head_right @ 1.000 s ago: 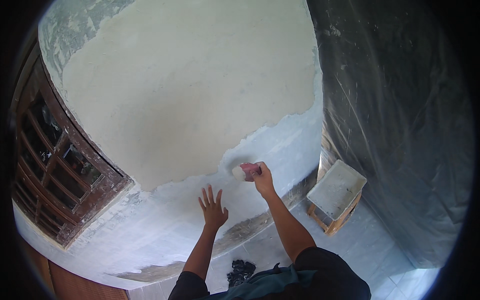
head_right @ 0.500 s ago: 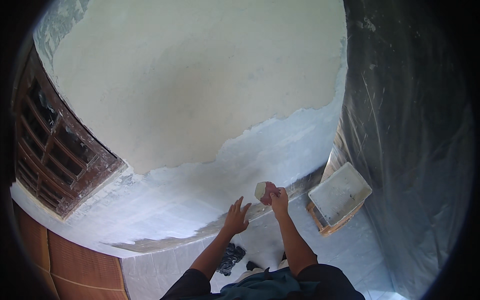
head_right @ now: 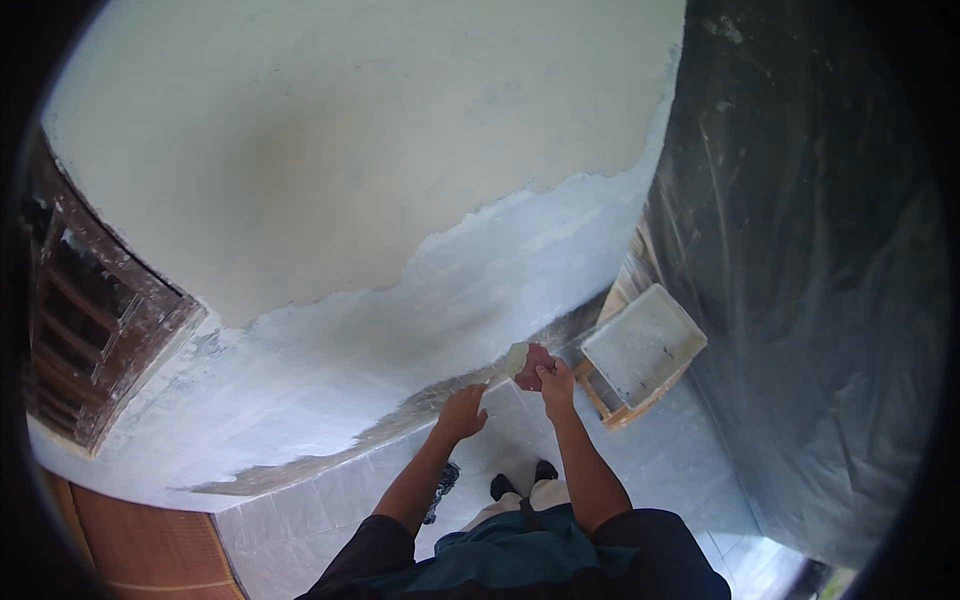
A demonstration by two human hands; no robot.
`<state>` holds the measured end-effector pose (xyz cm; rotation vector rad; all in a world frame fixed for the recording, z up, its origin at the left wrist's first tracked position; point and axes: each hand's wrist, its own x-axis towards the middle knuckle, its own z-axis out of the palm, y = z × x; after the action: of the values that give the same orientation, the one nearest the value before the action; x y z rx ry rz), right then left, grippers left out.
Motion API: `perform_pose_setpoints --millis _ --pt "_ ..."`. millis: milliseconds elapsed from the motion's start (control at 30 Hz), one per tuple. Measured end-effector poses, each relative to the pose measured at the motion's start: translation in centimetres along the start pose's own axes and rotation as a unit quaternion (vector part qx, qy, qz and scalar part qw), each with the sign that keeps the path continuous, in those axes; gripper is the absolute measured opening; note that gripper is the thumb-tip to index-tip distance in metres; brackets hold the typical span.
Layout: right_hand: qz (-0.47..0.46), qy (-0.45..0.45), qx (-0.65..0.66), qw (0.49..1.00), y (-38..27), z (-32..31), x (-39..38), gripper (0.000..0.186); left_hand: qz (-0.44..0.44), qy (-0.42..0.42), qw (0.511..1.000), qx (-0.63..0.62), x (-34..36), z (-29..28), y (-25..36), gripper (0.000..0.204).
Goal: The person applies wall putty to a wall surface near a window frame using a putty knife, scooping the putty from a putty tray.
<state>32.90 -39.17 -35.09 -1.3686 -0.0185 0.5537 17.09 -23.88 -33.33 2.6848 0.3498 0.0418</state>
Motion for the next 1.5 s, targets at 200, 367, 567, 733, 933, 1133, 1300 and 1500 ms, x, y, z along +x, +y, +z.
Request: perform_pose_setpoints --millis 200,367,567,733,933,1133,1300,1500 --pt "-0.03 0.078 -0.02 0.996 -1.4 -4.9 -1.6 0.027 -0.001 -0.106 0.994 -0.002 0.3 4.0 -0.1 0.047" --pt "0.001 0.131 -0.03 0.991 -0.8 -12.0 -0.5 0.029 0.04 -0.138 0.989 -0.019 2.4 6.3 2.6 0.045" --pt "0.045 0.172 -0.063 0.982 -1.5 -17.5 0.9 0.021 0.022 -0.16 0.986 -0.035 6.0 9.3 6.5 0.048" --pt "0.076 0.185 -0.103 0.974 -0.7 -22.3 4.4 0.019 0.05 -0.156 0.984 -0.067 9.1 12.6 9.7 0.051" --pt "0.036 0.215 -0.155 0.964 0.9 -29.0 9.5 0.02 0.061 -0.181 0.979 -0.067 13.1 15.7 13.9 0.052" --pt "0.046 0.271 -0.287 0.918 -1.7 -33.7 14.2 0.019 0.073 -0.218 0.971 -0.064 15.5 18.8 16.6 0.054" --pt "-0.029 0.249 -0.478 0.842 -3.7 -37.9 18.4 0.018 0.083 -0.195 0.973 -0.088 17.9 21.1 18.8 0.055" --pt "-0.067 0.132 -0.522 0.84 -2.5 -38.9 22.1 0.016 0.072 -0.182 0.976 -0.098 20.1 23.4 19.6 0.057"
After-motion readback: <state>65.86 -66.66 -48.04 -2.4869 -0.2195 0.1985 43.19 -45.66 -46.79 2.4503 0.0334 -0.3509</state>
